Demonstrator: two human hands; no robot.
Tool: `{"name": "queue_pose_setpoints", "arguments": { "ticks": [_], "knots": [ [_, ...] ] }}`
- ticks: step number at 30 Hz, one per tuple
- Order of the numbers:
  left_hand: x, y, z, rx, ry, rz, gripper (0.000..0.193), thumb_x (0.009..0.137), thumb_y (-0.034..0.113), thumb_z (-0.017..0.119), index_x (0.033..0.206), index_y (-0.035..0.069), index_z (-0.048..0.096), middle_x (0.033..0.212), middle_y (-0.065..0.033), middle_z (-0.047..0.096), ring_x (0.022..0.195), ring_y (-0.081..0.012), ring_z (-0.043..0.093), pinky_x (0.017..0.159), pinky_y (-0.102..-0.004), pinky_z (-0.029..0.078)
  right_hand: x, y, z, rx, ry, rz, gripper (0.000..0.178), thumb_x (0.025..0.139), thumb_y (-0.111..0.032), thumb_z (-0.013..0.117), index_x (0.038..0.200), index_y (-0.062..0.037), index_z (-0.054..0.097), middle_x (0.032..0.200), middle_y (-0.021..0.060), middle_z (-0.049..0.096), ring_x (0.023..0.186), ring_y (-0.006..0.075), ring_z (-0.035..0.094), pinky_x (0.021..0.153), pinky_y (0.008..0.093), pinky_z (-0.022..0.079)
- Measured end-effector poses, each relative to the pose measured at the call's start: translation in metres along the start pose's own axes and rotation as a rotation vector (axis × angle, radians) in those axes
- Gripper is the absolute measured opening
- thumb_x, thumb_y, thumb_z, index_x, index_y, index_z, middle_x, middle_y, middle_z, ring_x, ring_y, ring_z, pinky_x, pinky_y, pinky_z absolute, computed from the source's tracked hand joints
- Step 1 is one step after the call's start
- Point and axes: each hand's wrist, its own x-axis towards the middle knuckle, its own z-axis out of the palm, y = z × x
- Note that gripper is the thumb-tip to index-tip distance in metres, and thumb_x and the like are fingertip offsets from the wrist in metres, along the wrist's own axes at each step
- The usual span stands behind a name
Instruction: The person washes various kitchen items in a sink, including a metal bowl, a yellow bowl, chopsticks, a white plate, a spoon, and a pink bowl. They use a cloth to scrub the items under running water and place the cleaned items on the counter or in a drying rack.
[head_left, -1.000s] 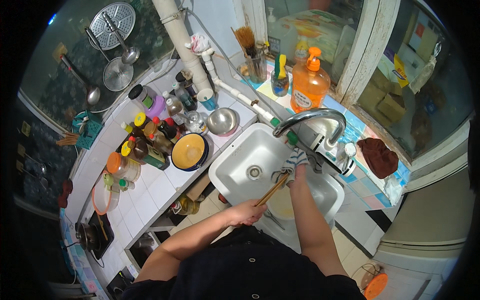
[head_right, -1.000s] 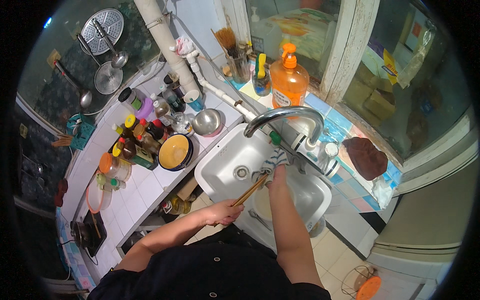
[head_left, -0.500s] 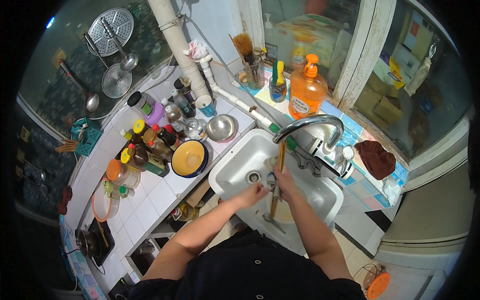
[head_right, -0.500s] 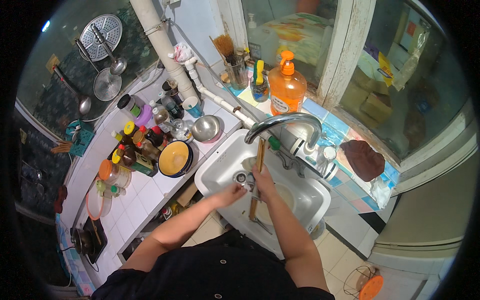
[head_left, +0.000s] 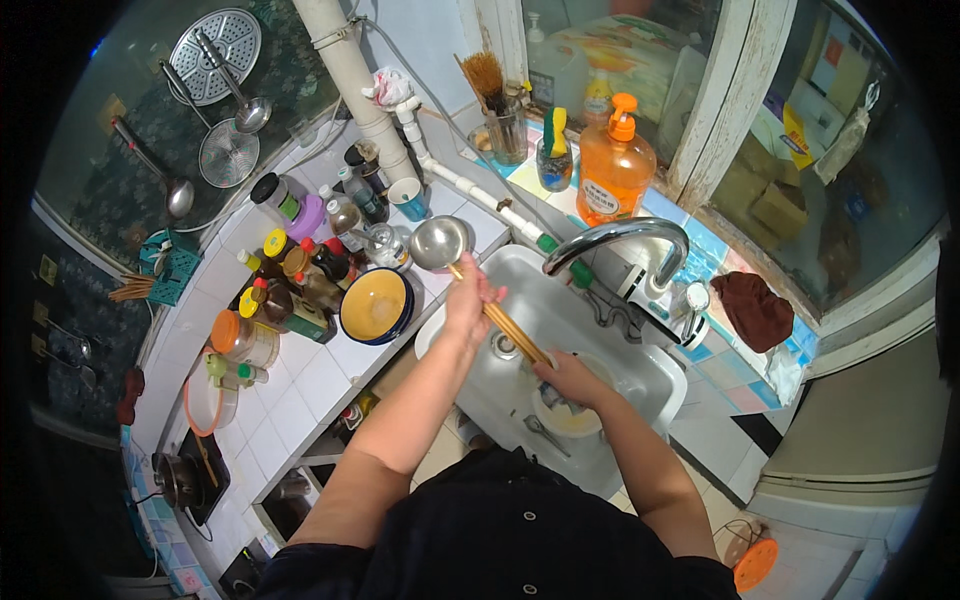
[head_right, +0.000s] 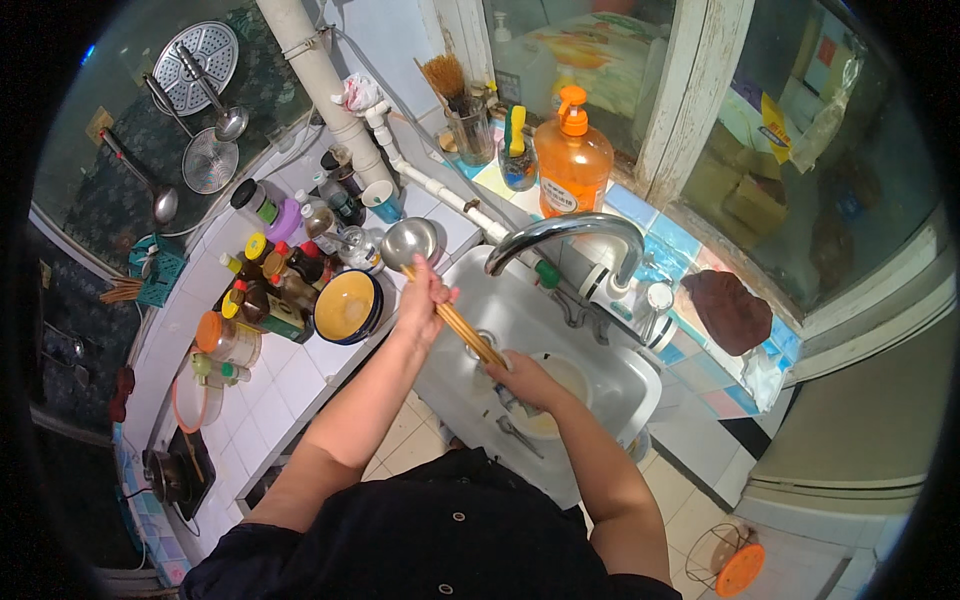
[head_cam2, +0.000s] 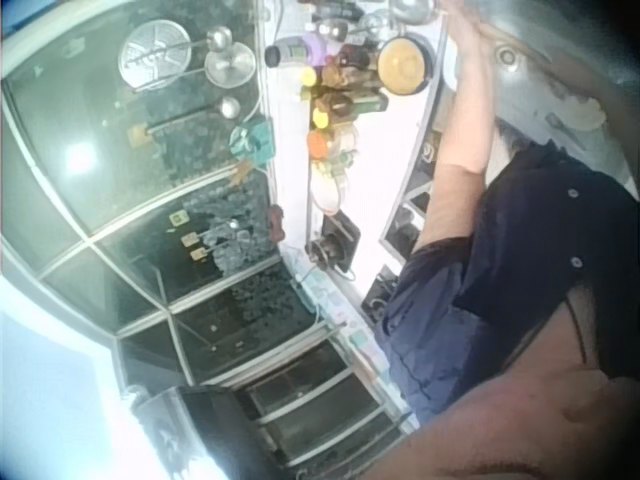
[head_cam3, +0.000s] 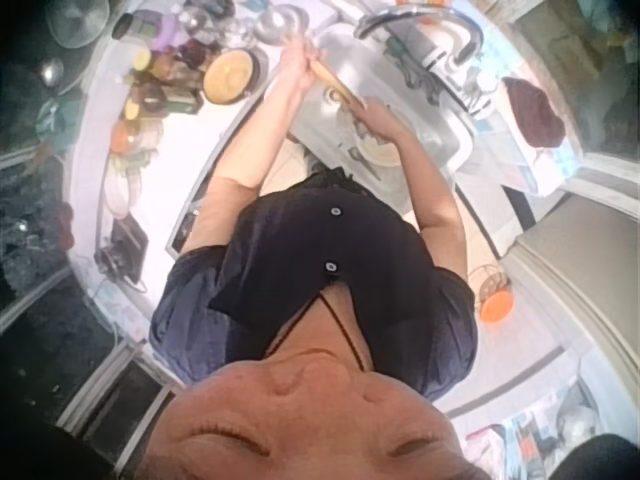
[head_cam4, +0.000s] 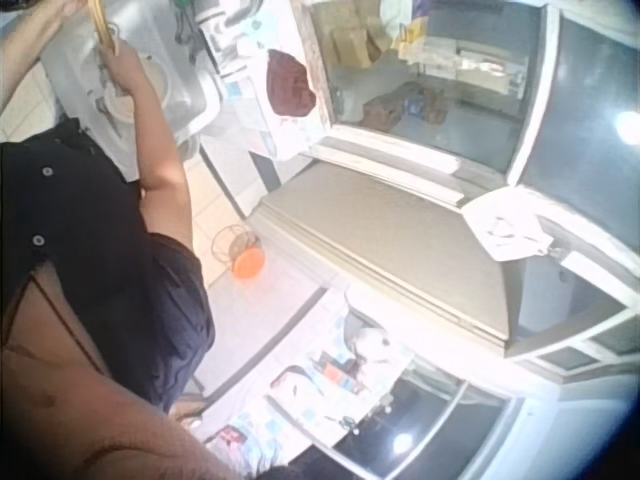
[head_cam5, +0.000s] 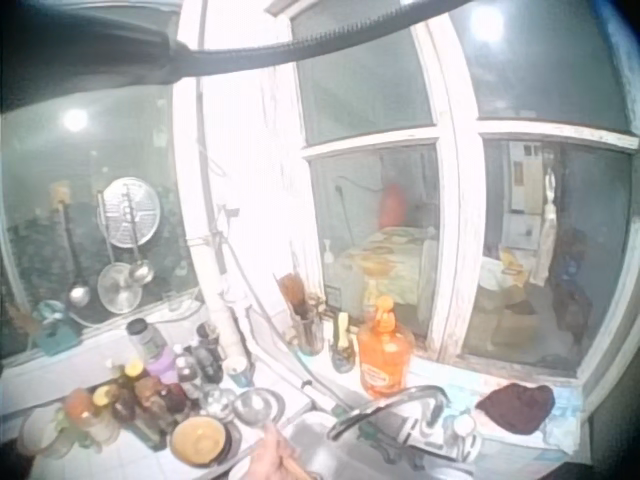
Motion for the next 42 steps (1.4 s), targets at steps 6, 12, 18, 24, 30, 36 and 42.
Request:
{"name": "queue_pose_setpoints", "arguments": {
  "ticks": [6, 12, 18, 24, 30, 36, 42],
  "knots": [
    [0.001, 0.015, 0.001, -0.065, 0.017, 0.148, 0.037, 0.091, 0.043, 0.04, 0.072, 0.012, 0.037, 0.051, 0.0021, 0.03, 0.044, -0.0105, 0.03, 0.056, -0.031, 0.043, 0.007, 0.035, 0.018, 0.776, 0.37, 0.099, 0.044, 0.09, -0.045, 0.041, 0.109, -0.0062, 0.048, 0.084, 0.0058, 0.056, 0.079, 0.0147, 0.052, 0.067, 0.029, 0.045],
    [-0.03, -0.052, -0.01, 0.167, -0.05, 0.173, 0.032, 0.092, 0.032, 0.044, 0.071, 0.008, 0.041, 0.057, -0.0016, 0.041, 0.053, -0.0119, 0.041, 0.058, -0.03, 0.043, 0.016, 0.026, 0.028, 0.943, 0.338, 0.272, 0.04, 0.093, -0.042, 0.036, 0.11, -0.0076, 0.049, 0.09, 0.0039, 0.054, 0.08, 0.0126, 0.053, 0.065, 0.0294, 0.046],
    [-0.041, -0.118, -0.051, 0.53, -0.179, 0.111, 0.021, 0.089, 0.023, 0.046, 0.081, 0.004, 0.05, 0.064, -0.0034, 0.051, 0.063, -0.0136, 0.052, 0.06, -0.0261, 0.043, 0.046, 0.06, 0.065, 0.923, 0.357, 0.22, 0.035, 0.094, -0.031, 0.035, 0.106, -0.0044, 0.054, 0.096, 0.0074, 0.056, 0.084, 0.017, 0.052, 0.073, 0.0305, 0.042],
    [0.028, -0.039, -0.078, 0.89, 0.144, -0.005, 0.028, 0.087, 0.028, 0.049, 0.086, 0.0, 0.05, 0.072, -0.0122, 0.058, 0.066, -0.0221, 0.059, 0.062, -0.0348, 0.046, 0.046, 0.101, 0.065, 0.402, 0.433, 0.277, 0.032, 0.089, -0.024, 0.045, 0.11, 0.0003, 0.05, 0.098, 0.0091, 0.056, 0.087, 0.0168, 0.053, 0.076, 0.0325, 0.043],
    [0.131, 0.007, -0.13, 1.441, 0.178, 0.27, 0.031, 0.082, 0.025, 0.056, 0.098, 0.0, 0.048, 0.088, -0.023, 0.061, 0.088, -0.0392, 0.057, 0.074, -0.0443, 0.044, 0.02, 0.16, 0.061, 0.315, 0.696, 0.406, 0.039, 0.083, -0.019, 0.052, 0.116, 0.0008, 0.044, 0.102, 0.017, 0.057, 0.096, 0.0261, 0.054, 0.082, 0.0349, 0.041],
    [0.167, -0.005, -0.146, 1.46, 0.14, 0.268, 0.052, 0.077, 0.023, 0.064, 0.116, -0.001, 0.041, 0.106, -0.0277, 0.049, 0.098, -0.0399, 0.051, 0.085, -0.0401, 0.04, -0.007, 0.165, 0.048, 0.085, 0.792, 0.429, 0.047, 0.079, -0.014, 0.052, 0.122, -0.0013, 0.038, 0.104, 0.0217, 0.057, 0.097, 0.0357, 0.056, 0.083, 0.0389, 0.043],
    [0.147, 0.001, -0.131, 1.636, 0.152, 0.297, 0.064, 0.076, 0.019, 0.062, 0.129, 0.003, 0.03, 0.12, -0.024, 0.028, 0.107, -0.0386, 0.039, 0.093, -0.0387, 0.034, -0.008, 0.219, 0.054, -0.203, 0.721, 0.664, 0.05, 0.077, -0.013, 0.053, 0.123, -0.0038, 0.038, 0.105, 0.0218, 0.056, 0.094, 0.0391, 0.055, 0.08, 0.0434, 0.044]
  ]
}}
